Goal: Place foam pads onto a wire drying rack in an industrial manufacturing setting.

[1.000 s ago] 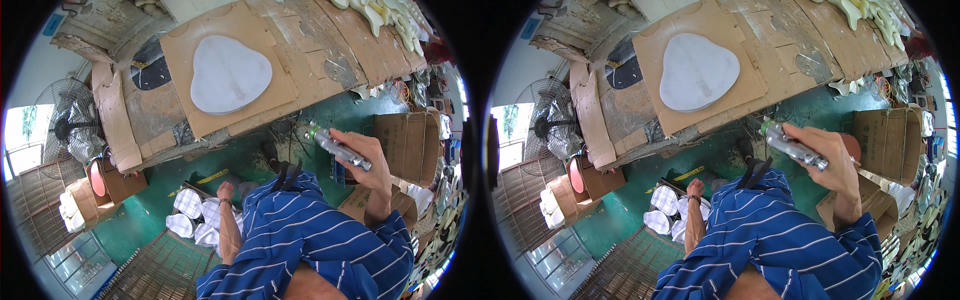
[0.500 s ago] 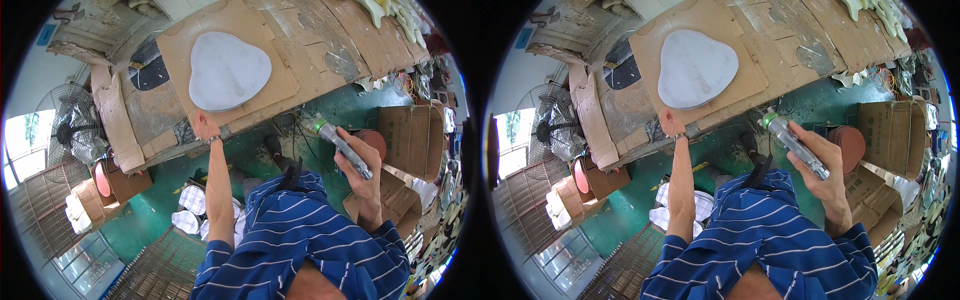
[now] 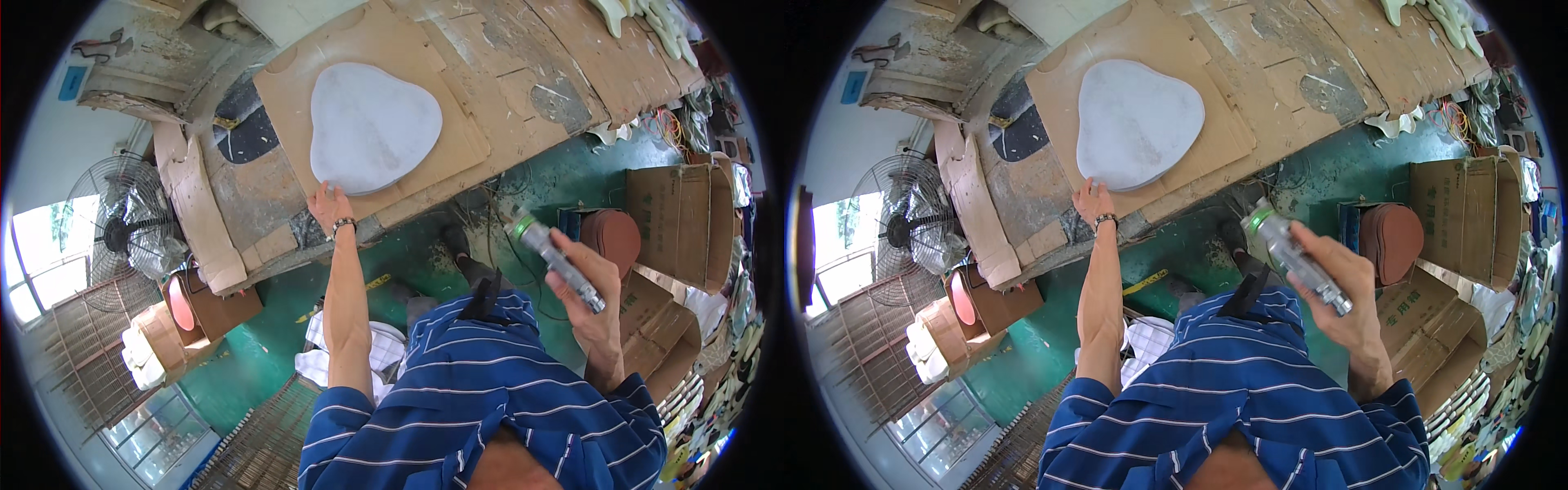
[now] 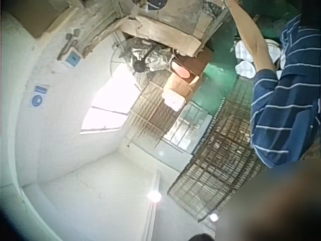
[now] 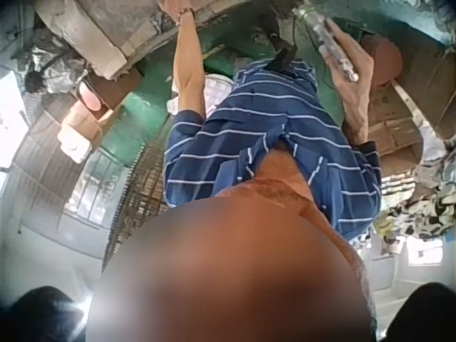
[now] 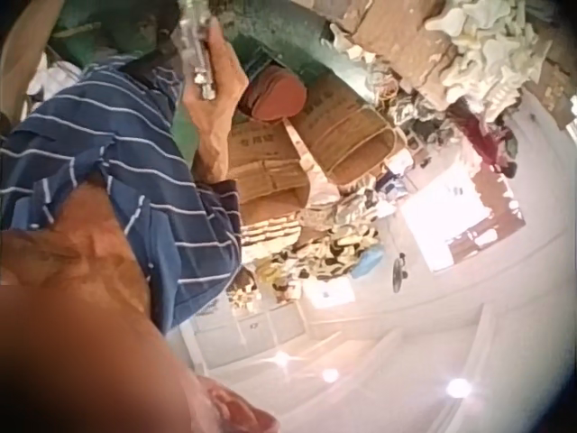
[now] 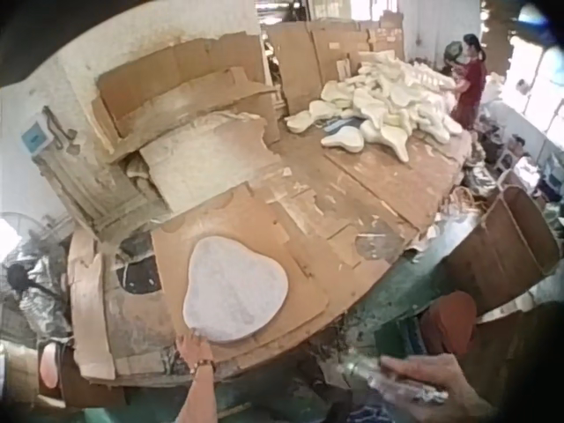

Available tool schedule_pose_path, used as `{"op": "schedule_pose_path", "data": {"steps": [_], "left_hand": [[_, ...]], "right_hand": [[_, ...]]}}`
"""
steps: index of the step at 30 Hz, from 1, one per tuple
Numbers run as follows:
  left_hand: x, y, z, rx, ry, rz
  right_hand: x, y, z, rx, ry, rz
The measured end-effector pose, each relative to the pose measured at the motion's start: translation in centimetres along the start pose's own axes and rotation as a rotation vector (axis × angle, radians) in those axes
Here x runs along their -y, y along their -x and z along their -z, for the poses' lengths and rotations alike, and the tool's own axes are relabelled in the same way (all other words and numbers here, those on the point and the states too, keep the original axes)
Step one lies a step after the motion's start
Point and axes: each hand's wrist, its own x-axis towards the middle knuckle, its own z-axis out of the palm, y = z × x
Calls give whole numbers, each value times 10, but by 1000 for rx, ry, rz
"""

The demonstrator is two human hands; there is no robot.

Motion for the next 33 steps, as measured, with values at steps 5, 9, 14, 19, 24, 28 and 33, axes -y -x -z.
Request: {"op": "schedule_pose_path", "data": {"steps": [5,9,14,19,24,28,33], "left_hand": [[-12,-1,11,71,-83,-16],[-16,-2,10,113,-48,37],[-16,-12,-9,120,307,392],[-16,1,-37,68,837,701],[-52,-23,-38,242,1540,1008],[-134,-70,-19,319,1988,698],[-224,-123,43,314,2143,430]], "right_hand": [[3,-7,8,-17,2,70],[8,-15,10,78,27,108],[4,-23,6,-86,115,110],[-1,-14,9,-77,126,15],[-10,-6,3,-81,30,5],[-14,-5,-10,-29,-20,-57],[-13,-4,-24,27,-20,-28]]}}
